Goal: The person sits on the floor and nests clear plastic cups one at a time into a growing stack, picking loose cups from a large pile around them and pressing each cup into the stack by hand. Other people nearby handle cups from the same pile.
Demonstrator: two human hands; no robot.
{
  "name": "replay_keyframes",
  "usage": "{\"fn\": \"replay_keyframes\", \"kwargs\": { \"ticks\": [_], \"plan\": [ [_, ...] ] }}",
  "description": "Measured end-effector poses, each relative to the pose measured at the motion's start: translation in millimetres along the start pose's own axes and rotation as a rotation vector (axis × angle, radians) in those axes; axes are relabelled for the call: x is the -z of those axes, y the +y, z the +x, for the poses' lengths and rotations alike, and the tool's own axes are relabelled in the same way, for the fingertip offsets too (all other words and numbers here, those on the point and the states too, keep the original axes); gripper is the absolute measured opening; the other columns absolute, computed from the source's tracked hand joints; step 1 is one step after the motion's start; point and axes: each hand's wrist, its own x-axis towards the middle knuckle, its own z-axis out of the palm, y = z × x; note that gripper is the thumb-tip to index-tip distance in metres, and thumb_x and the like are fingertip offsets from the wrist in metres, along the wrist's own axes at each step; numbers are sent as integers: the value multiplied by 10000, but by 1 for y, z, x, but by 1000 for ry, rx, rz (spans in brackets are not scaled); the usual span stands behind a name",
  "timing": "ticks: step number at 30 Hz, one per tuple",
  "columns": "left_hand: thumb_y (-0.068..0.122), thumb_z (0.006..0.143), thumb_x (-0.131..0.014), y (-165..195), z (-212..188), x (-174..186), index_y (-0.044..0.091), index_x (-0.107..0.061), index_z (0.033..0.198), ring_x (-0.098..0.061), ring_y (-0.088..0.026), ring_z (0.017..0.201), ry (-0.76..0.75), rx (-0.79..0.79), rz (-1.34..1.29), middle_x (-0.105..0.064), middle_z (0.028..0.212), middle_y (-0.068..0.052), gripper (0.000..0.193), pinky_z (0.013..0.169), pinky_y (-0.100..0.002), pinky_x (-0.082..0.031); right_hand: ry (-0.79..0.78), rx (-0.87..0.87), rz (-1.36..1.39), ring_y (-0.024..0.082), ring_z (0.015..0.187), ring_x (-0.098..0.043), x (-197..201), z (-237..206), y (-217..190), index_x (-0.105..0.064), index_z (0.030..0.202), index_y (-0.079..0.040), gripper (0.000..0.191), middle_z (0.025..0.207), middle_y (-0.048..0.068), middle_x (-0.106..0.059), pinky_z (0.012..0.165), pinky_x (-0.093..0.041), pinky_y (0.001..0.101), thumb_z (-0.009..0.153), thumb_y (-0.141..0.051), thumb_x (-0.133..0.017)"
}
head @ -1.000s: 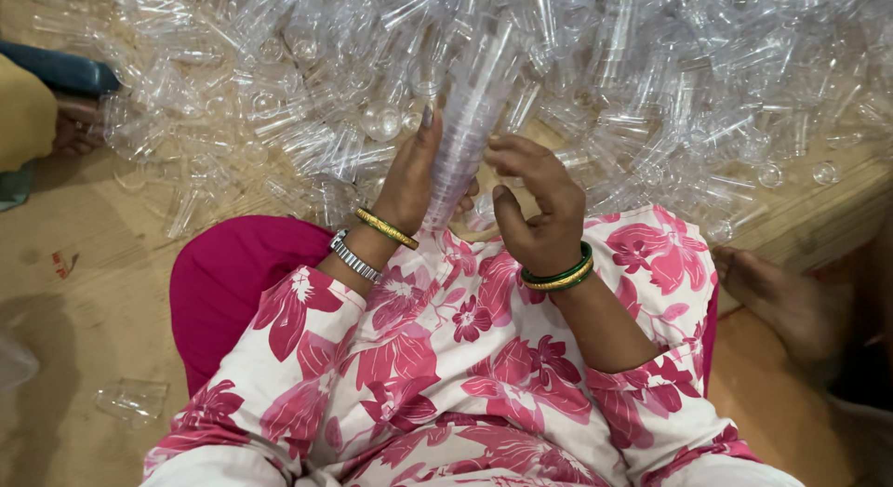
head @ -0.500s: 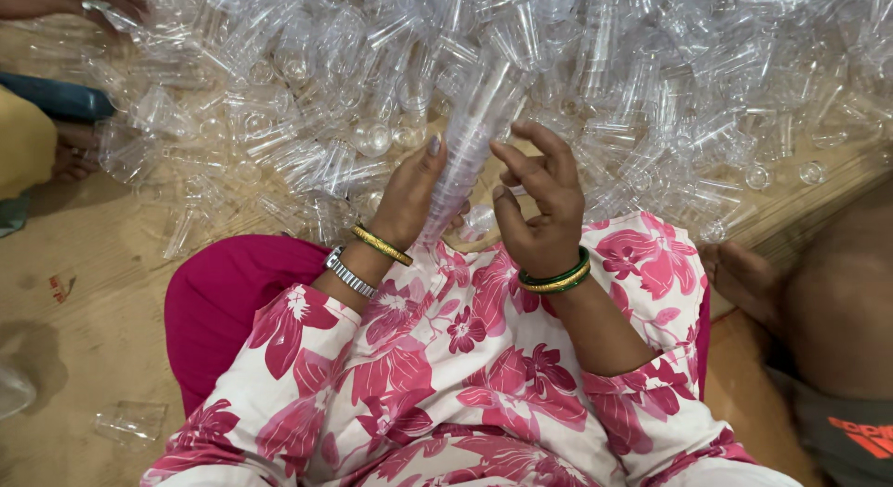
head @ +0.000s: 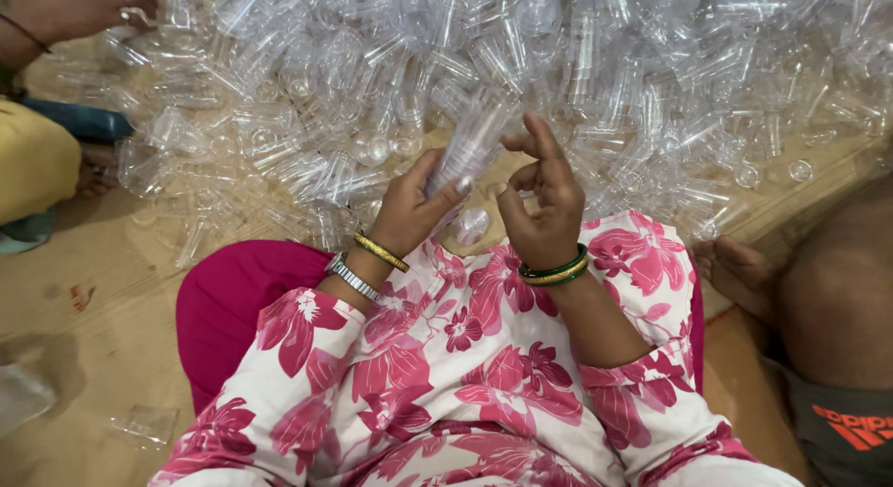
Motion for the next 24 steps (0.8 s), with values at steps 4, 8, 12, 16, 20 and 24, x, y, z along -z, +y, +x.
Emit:
{"fn": "replay_keyframes", "kwargs": {
  "ticks": [4,8,12,16,20,24],
  "plan": [
    [316,941,-774,13,0,5,63,-382,1574,-647,-206,1293,23,-133,56,-604,1486,-156,786,1070,-344,-534,-4,74,-91,61,832,-623,3,0,3,-557,1479,-8,644,1301,123,-685,773,-536,209,855,124,-653],
    [203,917,-800,35,-2,16,144,-134,1673,-586,-241,1397,-47,-225,117,-367,1697,-188,1010,1111,-361,-516,-38,35,87,84,964,-662,5,-2,6,-563,1463,2,588,1303,126,-688,864,-563,223,894,135,-626],
    [102,862,-780,64,-12,20,194,-36,1695,-502,-288,1474,-89,-331,246,-278,1747,-194,1120,1154,-374,-499,-86,-29,301,103,992,-693,3,-4,1,-575,1429,4,528,1272,110,-692,912,-577,240,916,120,-623],
    [104,824,-728,94,-31,19,180,-80,1689,-661,-214,1305,-94,-135,58,-430,1691,-161,1083,1033,-326,-572,-115,29,401,134,1064,-690,3,-5,-14,-618,1379,7,453,1294,122,-660,959,-569,261,941,122,-642],
    [55,826,-740,115,-57,23,120,-119,1683,-584,-213,1331,-86,-134,-26,-345,1706,-148,1060,1076,-336,-523,-73,120,338,144,1101,-654,0,-8,-30,-684,1230,7,314,1343,131,-582,949,-560,256,933,107,-695],
    [3,754,-695,124,-85,20,108,-179,1646,-563,-216,1254,-52,55,-204,-313,1665,-101,1036,964,-338,-547,-164,112,462,138,1135,-675,-6,-9,-34,-712,1125,6,185,1357,131,-637,958,-576,262,960,87,-693]
  ]
}}
